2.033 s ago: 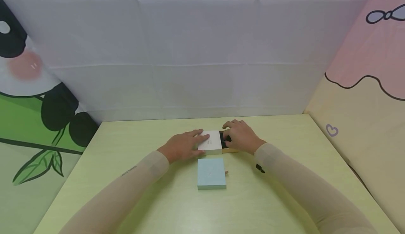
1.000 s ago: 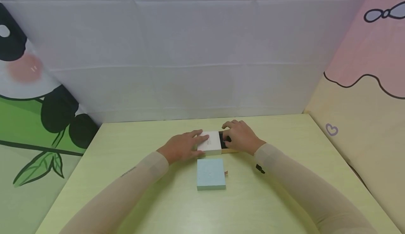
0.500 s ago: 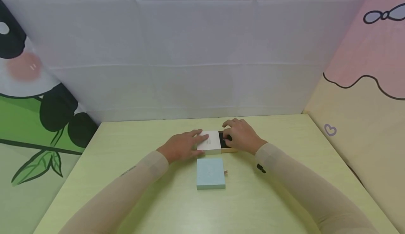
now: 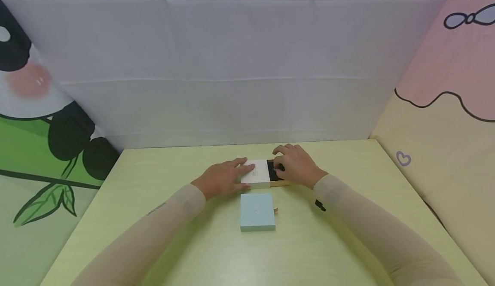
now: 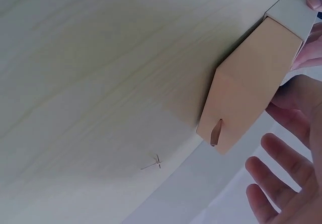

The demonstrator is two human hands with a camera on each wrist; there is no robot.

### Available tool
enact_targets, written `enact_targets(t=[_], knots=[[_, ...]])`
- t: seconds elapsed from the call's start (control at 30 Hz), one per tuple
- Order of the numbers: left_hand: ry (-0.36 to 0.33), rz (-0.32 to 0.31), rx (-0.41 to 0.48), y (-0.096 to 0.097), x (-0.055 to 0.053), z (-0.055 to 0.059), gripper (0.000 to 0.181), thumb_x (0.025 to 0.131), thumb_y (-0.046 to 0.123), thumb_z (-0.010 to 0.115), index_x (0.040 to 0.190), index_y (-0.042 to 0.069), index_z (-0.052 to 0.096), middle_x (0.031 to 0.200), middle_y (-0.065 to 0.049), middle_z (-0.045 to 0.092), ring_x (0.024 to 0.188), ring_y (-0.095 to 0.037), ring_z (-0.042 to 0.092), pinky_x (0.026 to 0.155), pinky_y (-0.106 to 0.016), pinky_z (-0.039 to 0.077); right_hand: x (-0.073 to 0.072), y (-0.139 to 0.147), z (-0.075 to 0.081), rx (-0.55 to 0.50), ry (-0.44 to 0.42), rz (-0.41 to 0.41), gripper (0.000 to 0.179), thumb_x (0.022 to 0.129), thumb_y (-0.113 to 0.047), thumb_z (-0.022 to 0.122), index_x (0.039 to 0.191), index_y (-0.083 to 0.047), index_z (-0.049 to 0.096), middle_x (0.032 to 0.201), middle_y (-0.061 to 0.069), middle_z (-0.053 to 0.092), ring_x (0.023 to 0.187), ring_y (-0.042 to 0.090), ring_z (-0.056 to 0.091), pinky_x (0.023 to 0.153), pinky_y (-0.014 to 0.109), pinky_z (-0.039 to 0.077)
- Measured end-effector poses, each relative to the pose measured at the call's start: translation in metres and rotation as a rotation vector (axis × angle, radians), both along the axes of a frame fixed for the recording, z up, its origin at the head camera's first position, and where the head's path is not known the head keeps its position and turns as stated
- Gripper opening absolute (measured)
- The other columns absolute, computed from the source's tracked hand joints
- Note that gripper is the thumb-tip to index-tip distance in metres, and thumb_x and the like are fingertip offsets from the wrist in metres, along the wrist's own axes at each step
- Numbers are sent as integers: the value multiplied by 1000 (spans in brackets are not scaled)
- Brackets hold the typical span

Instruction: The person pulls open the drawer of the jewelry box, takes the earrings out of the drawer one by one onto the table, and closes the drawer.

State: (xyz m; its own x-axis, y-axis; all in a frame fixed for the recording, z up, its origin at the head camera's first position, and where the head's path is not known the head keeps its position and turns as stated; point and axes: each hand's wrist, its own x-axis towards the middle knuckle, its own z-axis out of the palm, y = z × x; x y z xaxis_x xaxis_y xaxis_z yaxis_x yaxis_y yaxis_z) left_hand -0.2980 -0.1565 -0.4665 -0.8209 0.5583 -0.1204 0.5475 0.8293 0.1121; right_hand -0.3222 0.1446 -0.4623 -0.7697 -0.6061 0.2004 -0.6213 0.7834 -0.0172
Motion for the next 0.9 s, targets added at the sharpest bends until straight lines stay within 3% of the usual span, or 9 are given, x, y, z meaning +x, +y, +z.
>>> enact_targets(t=[0.57, 0.9], knots=[[-12, 0, -4, -1, -1, 0, 75, 118, 61, 66, 184, 34, 44, 193, -9, 42, 171, -38, 56, 130, -60, 59, -1, 6, 2, -26, 26, -13, 5, 105, -24, 88, 103, -21, 91, 151, 9, 79, 136, 37, 75, 116, 58, 63], [-13, -1, -5, -1, -3, -3, 74, 118, 60, 65, 184, 33, 44, 193, -9, 42, 170, -37, 58, 128, -60, 60, -4, 10, 0, -41, 16, -16, 5, 106, -24, 89, 104, -21, 92, 153, 10, 79, 139, 37, 74, 122, 60, 61]])
